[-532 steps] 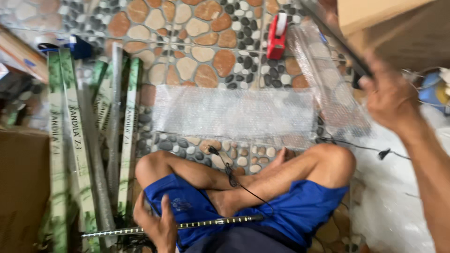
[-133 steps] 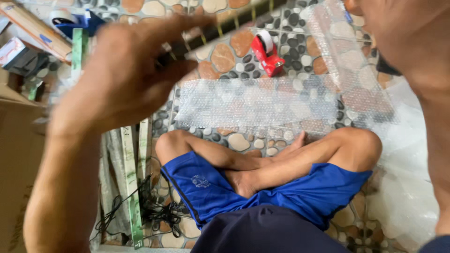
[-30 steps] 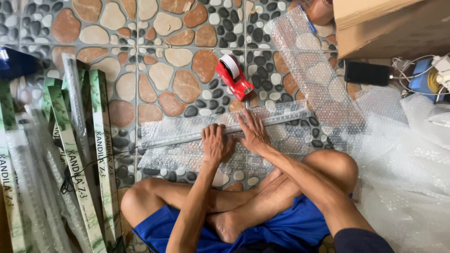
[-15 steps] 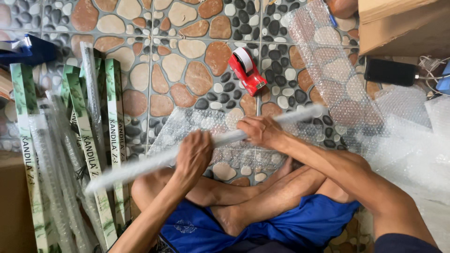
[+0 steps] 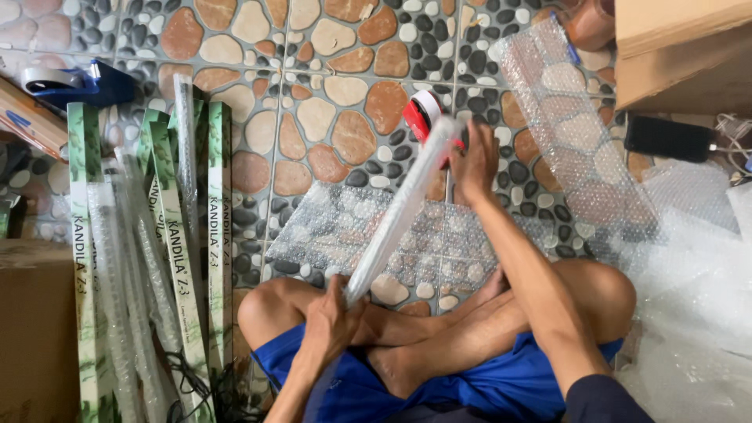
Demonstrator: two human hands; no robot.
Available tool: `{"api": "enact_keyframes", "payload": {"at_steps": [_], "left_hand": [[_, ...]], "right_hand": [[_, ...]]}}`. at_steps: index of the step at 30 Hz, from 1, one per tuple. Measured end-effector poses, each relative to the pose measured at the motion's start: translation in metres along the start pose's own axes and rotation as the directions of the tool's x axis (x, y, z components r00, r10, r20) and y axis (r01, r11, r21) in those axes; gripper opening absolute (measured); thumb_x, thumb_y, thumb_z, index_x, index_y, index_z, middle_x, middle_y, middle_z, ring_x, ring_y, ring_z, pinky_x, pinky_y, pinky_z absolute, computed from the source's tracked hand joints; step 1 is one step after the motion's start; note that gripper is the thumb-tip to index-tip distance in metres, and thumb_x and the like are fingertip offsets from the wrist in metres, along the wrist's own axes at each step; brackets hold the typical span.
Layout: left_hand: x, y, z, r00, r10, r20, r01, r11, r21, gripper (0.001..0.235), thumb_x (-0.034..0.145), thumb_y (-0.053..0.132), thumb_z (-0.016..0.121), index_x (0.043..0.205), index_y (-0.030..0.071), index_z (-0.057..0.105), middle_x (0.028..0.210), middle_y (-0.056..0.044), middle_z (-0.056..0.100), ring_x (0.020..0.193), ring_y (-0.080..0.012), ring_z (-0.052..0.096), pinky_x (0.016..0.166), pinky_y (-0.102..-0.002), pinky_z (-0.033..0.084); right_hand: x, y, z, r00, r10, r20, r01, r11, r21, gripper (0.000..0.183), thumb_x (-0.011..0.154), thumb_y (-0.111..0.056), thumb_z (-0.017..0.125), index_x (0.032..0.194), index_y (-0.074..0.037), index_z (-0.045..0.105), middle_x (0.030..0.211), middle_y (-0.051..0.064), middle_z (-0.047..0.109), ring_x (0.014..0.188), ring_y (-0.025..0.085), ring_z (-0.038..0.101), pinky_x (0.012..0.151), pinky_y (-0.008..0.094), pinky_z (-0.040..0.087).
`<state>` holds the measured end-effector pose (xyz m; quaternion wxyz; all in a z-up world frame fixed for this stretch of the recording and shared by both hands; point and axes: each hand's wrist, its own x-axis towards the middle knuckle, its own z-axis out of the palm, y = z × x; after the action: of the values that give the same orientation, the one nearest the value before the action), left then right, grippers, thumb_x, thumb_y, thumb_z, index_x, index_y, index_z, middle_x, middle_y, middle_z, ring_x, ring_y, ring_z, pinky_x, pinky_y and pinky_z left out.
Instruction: The person sits on the floor and repeatedly unpacks long LED light strips from green and white boxes, wraps each strip in bubble wrap, and secures it with tape. The wrapped items are then placed into a cardboard box.
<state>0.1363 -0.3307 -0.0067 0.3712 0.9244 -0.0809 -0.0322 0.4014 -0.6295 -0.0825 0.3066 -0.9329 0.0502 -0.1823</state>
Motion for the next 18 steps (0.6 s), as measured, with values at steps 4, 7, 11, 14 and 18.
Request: {"api": "enact_keyframes", "payload": {"at_steps": [4, 7, 11, 14, 18], "left_hand": [[0.008, 0.005, 0.006, 0.775, -0.447, 0.446, 0.578, 0.787, -0.217, 0.035, 0.099, 0.048, 0.059, 0.109, 0.015, 0.055, 0.096, -0.012, 0.066, 0.086, -0.0241, 0.061, 0.073, -0.042, 0.046], [0.013, 0.008, 0.014, 0.796, -0.436, 0.421, 0.568, 0.778, -0.269, 0.035, 0.095, 0.047, 0.062, 0.102, 0.013, 0.064, 0.088, -0.006, 0.068, 0.081, -0.0195, 0.061, 0.07, -0.039, 0.045], [0.012, -0.002, 0.029, 0.808, -0.433, 0.399, 0.546, 0.805, -0.232, 0.036, 0.093, 0.05, 0.059, 0.096, 0.015, 0.052, 0.081, -0.006, 0.064, 0.078, -0.0239, 0.061, 0.073, -0.041, 0.043], [0.013, -0.011, 0.038, 0.832, -0.426, 0.356, 0.533, 0.791, -0.298, 0.029, 0.095, 0.039, 0.064, 0.089, 0.015, 0.049, 0.077, -0.002, 0.055, 0.072, -0.0201, 0.054, 0.07, -0.04, 0.042], [0.02, -0.013, 0.034, 0.837, -0.425, 0.346, 0.529, 0.791, -0.308, 0.042, 0.088, 0.045, 0.076, 0.098, 0.007, 0.062, 0.084, -0.031, 0.067, 0.09, -0.0523, 0.07, 0.074, -0.055, 0.052]], "right_hand": [[0.015, 0.025, -0.004, 0.898, 0.088, 0.431, -0.082, 0.996, -0.032, 0.04, 0.102, -0.038, 0.062, 0.126, -0.007, 0.074, 0.121, 0.016, 0.074, 0.106, 0.031, 0.07, 0.088, 0.045, 0.053], [0.023, 0.025, -0.007, 0.9, 0.141, 0.412, -0.16, 0.987, 0.01, 0.02, 0.1, -0.029, 0.072, 0.109, -0.012, 0.081, 0.113, 0.009, 0.08, 0.103, 0.028, 0.074, 0.084, 0.043, 0.055], [0.022, -0.003, -0.012, 0.743, 0.542, 0.393, -0.59, 0.808, 0.001, 0.018, 0.095, -0.03, 0.073, 0.082, -0.018, 0.075, 0.127, 0.004, 0.073, 0.108, 0.019, 0.067, 0.088, 0.037, 0.055], [-0.019, 0.026, -0.008, 0.816, 0.409, 0.407, -0.572, 0.479, 0.666, 0.015, 0.101, -0.018, 0.064, 0.108, -0.004, 0.064, 0.105, 0.015, 0.07, 0.075, 0.022, 0.075, 0.062, 0.025, 0.067], [-0.033, 0.047, -0.005, 0.956, 0.224, 0.189, -0.255, 0.954, 0.157, 0.029, 0.092, -0.028, 0.086, 0.095, -0.003, 0.071, 0.092, 0.022, 0.071, 0.095, 0.045, 0.071, 0.075, 0.055, 0.057]]}}
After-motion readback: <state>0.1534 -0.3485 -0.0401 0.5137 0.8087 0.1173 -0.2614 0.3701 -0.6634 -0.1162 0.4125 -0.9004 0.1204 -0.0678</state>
